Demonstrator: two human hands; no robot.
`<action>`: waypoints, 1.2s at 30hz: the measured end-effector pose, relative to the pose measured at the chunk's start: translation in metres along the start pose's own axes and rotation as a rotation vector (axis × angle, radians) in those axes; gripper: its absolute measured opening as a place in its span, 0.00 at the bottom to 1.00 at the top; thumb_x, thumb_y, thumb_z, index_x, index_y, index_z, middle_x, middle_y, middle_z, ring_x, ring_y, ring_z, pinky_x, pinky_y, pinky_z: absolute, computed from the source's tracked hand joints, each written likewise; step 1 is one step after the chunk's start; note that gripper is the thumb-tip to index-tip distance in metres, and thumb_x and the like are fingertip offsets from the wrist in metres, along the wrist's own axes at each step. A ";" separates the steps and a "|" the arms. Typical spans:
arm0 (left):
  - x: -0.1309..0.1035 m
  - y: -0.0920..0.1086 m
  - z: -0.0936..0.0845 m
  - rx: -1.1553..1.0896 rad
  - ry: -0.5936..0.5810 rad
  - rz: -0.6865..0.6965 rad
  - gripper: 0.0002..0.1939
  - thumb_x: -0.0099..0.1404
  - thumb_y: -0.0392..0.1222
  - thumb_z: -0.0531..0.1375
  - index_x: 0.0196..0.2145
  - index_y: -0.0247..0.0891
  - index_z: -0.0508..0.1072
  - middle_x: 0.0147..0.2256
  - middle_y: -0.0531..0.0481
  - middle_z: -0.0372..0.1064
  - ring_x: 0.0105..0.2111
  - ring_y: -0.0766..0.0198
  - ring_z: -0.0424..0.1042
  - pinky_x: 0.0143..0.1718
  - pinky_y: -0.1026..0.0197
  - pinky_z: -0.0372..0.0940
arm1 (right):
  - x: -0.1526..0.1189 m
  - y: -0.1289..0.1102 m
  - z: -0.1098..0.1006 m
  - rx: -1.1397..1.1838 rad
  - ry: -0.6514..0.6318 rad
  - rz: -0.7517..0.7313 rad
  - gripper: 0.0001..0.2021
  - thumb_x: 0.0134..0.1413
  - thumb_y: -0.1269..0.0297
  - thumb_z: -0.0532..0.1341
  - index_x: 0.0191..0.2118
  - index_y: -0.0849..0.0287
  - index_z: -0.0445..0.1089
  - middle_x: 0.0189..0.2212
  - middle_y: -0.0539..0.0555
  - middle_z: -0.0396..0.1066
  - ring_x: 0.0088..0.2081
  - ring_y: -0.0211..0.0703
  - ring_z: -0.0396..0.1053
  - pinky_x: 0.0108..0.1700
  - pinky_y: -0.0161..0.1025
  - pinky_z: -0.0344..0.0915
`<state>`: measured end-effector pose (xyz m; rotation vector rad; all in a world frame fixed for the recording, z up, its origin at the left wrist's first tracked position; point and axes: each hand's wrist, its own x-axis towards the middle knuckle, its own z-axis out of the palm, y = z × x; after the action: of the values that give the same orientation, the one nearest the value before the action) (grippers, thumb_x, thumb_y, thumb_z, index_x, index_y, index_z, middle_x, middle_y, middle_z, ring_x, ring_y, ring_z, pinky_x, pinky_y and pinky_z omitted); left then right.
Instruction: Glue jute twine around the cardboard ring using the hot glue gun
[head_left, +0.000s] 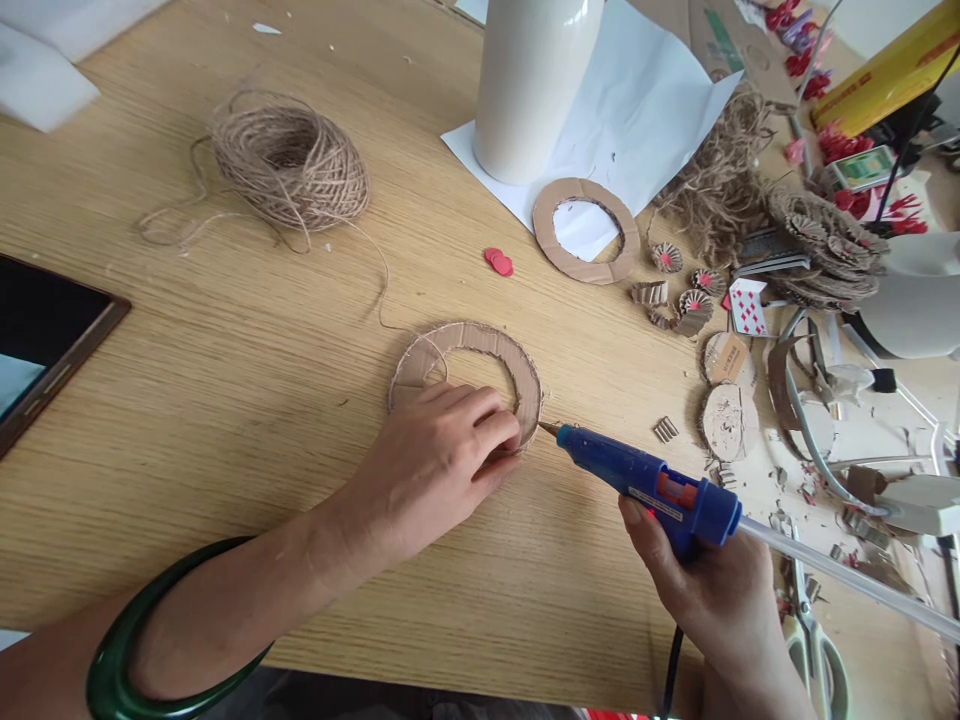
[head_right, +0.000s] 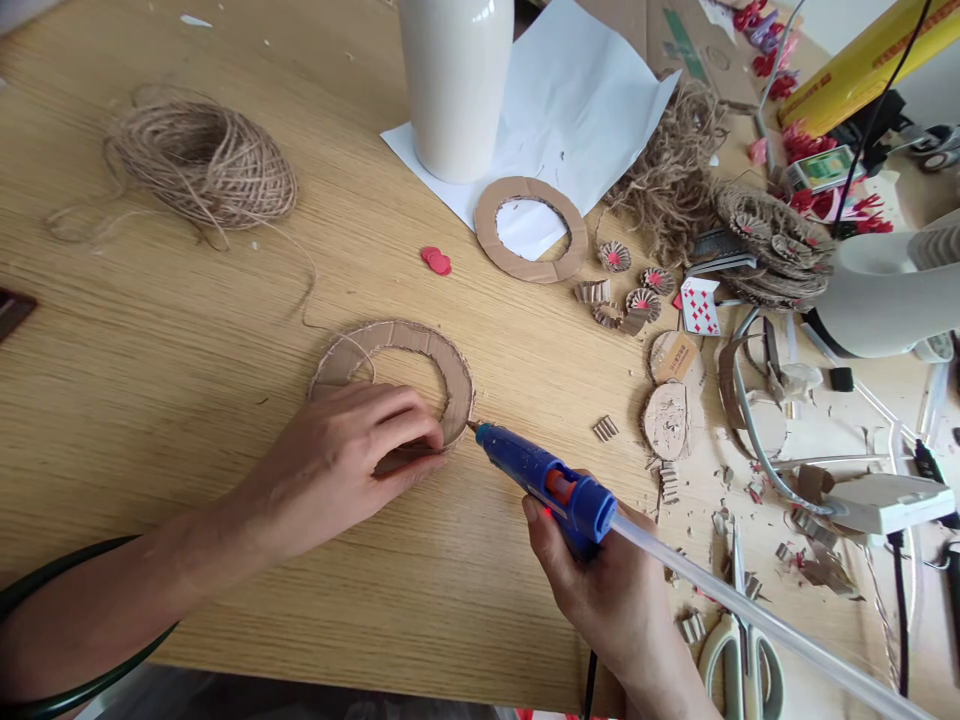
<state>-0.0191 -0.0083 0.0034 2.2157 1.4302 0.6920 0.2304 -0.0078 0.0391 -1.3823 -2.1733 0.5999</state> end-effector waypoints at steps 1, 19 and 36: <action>0.000 0.000 0.000 -0.004 0.000 -0.004 0.05 0.68 0.36 0.64 0.33 0.37 0.72 0.33 0.52 0.70 0.35 0.60 0.71 0.39 0.55 0.64 | 0.000 0.000 0.000 -0.004 0.007 -0.004 0.11 0.60 0.66 0.64 0.26 0.56 0.66 0.17 0.44 0.64 0.15 0.33 0.61 0.16 0.31 0.56; 0.001 -0.001 0.001 -0.006 0.005 -0.002 0.04 0.68 0.36 0.64 0.34 0.37 0.72 0.34 0.52 0.70 0.35 0.59 0.71 0.39 0.55 0.64 | -0.001 0.002 -0.001 -0.044 -0.030 -0.058 0.09 0.61 0.68 0.64 0.29 0.54 0.67 0.16 0.44 0.66 0.14 0.35 0.61 0.15 0.33 0.58; 0.001 -0.001 0.001 -0.009 0.003 -0.014 0.05 0.68 0.37 0.65 0.34 0.37 0.73 0.34 0.52 0.71 0.36 0.59 0.71 0.40 0.55 0.63 | -0.003 -0.003 -0.003 0.014 -0.102 -0.043 0.08 0.62 0.68 0.63 0.31 0.54 0.65 0.16 0.42 0.65 0.13 0.33 0.61 0.14 0.30 0.59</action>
<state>-0.0185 -0.0074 0.0023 2.1966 1.4406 0.6963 0.2311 -0.0115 0.0427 -1.3211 -2.2681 0.6818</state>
